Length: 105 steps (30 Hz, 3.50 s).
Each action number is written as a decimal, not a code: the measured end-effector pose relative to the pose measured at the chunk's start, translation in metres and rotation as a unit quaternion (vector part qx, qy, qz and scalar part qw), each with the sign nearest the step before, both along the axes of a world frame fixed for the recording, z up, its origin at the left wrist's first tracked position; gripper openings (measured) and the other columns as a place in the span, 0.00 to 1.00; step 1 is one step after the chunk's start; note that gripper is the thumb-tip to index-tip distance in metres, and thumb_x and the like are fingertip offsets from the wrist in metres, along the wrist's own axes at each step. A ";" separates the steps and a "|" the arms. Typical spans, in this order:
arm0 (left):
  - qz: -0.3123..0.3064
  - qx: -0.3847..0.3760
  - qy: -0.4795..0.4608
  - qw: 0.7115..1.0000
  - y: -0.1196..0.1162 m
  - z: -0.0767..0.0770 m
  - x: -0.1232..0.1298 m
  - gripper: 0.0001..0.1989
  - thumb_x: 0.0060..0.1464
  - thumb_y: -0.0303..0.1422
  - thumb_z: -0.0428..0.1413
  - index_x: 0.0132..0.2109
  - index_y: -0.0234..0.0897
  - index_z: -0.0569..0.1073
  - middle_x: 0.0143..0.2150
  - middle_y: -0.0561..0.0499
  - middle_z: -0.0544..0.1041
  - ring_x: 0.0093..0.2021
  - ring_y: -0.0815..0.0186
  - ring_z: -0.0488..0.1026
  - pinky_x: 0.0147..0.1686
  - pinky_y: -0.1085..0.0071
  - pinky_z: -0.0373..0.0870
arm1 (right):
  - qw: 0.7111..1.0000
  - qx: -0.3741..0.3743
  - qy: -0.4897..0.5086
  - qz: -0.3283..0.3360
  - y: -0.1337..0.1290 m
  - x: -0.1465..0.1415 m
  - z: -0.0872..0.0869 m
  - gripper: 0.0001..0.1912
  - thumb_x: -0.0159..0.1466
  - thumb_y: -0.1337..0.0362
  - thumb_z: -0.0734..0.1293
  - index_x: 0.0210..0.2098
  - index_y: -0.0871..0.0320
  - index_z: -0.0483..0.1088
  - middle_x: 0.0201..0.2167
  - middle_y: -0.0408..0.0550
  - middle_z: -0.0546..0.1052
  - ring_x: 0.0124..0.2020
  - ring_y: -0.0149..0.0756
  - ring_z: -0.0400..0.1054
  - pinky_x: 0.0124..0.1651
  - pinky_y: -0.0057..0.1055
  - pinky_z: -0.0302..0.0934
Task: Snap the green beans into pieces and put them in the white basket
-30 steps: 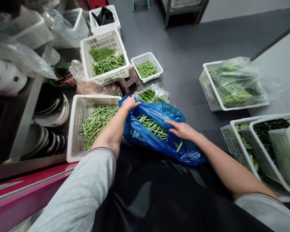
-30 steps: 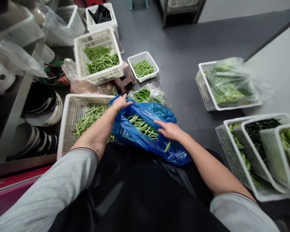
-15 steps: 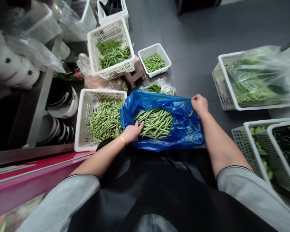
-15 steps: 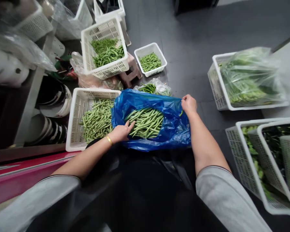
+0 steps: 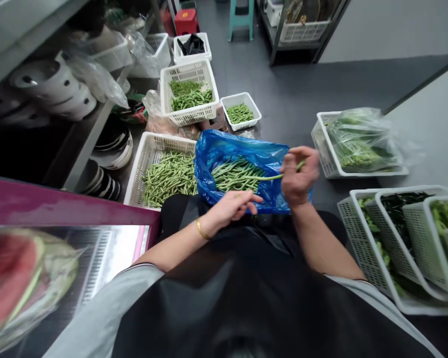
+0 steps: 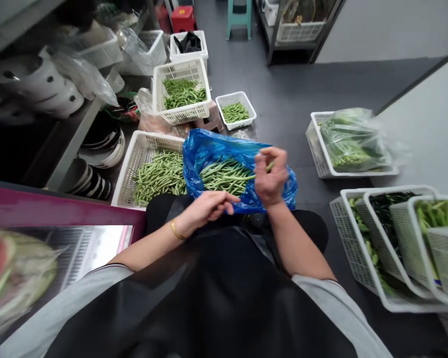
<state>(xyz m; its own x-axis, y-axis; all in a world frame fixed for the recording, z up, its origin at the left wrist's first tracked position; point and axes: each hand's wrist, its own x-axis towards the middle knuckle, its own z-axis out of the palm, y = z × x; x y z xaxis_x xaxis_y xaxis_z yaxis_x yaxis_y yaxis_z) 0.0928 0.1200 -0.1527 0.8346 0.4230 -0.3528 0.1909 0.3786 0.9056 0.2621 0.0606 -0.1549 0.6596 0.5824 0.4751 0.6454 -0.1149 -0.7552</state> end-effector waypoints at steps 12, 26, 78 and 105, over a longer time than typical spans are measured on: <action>0.188 -0.149 -0.095 0.966 -0.003 -0.034 -0.028 0.19 0.46 0.44 0.60 0.27 0.30 0.69 0.20 0.52 0.70 0.13 0.81 0.51 0.12 0.81 0.44 | 0.937 -0.151 0.119 0.293 -0.063 -0.030 -0.020 0.21 0.67 0.54 0.52 0.54 0.58 0.61 0.39 0.52 0.75 0.35 0.35 0.72 0.36 0.32 0.66; 0.221 -0.127 -0.073 0.964 -0.009 -0.042 -0.017 0.19 0.50 0.46 0.56 0.28 0.31 0.68 0.22 0.51 0.73 0.14 0.80 0.57 0.13 0.80 0.51 | 0.889 -0.270 0.121 0.349 -0.050 -0.057 -0.038 0.16 0.64 0.58 0.54 0.25 0.57 0.66 0.15 0.40 0.68 0.18 0.28 0.62 0.26 0.25 0.56; 0.074 -0.289 -0.061 0.952 0.023 -0.071 -0.014 0.15 0.51 0.38 0.57 0.39 0.27 0.73 0.19 0.55 0.66 0.13 0.80 0.49 0.13 0.78 0.47 | 0.953 -0.150 -0.154 0.213 0.029 -0.004 -0.003 0.12 0.64 0.61 0.59 0.38 0.59 0.72 0.34 0.50 0.78 0.36 0.36 0.72 0.40 0.31 0.65; 0.193 -0.131 -0.006 0.972 -0.015 -0.060 -0.024 0.08 0.45 0.33 0.54 0.24 0.33 0.67 0.13 0.59 0.60 0.11 0.78 0.52 0.11 0.78 0.46 | 0.944 -0.096 0.215 0.233 -0.034 -0.057 -0.027 0.14 0.57 0.54 0.66 0.35 0.58 0.72 0.24 0.44 0.73 0.21 0.29 0.67 0.27 0.28 0.63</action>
<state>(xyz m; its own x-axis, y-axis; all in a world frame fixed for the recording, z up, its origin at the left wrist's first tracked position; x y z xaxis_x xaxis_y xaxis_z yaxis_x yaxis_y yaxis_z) 0.0688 0.1047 -0.2125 0.6353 0.6029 -0.4826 -0.0208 0.6380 0.7697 0.2054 0.0261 -0.1819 0.4179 0.9051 0.0785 0.2990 -0.0554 -0.9526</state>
